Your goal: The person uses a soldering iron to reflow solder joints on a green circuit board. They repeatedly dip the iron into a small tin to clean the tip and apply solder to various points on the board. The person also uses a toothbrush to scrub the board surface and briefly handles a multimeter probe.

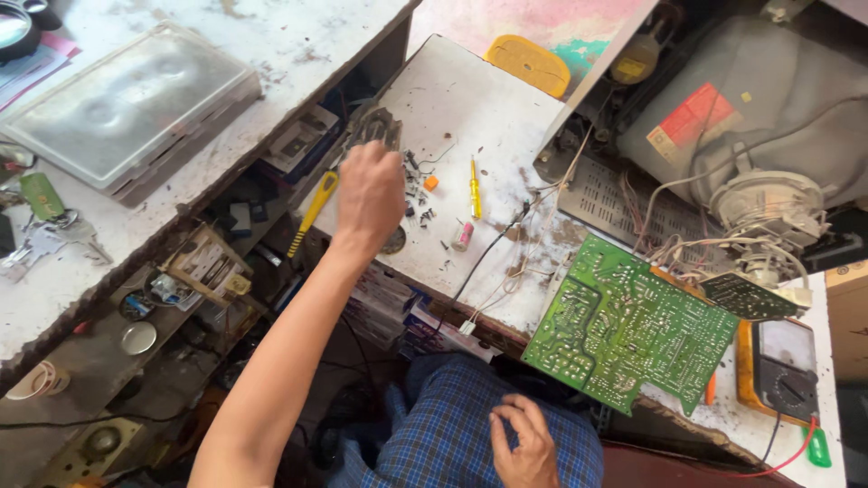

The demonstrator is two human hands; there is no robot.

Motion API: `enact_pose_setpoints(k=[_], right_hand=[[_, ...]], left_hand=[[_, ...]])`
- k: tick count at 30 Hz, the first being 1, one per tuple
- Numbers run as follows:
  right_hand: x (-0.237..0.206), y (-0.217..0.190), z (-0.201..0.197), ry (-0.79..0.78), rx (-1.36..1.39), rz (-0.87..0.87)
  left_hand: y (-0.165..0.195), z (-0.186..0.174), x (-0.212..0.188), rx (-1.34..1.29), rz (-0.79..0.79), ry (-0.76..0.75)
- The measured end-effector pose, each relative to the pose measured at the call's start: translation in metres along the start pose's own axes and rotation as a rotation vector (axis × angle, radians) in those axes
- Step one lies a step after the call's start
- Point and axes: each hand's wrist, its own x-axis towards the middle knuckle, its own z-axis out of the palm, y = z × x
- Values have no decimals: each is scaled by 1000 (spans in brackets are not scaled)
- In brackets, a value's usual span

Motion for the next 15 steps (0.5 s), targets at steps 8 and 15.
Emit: enact_pose_setpoints(k=[8,15], right_hand=[[-27,37,-22,190,-56,156],[-54,63,-42,140,-80,331]], left_hand=[[54,56,61,115,40,-142],[66,67,62,38,42,-114]])
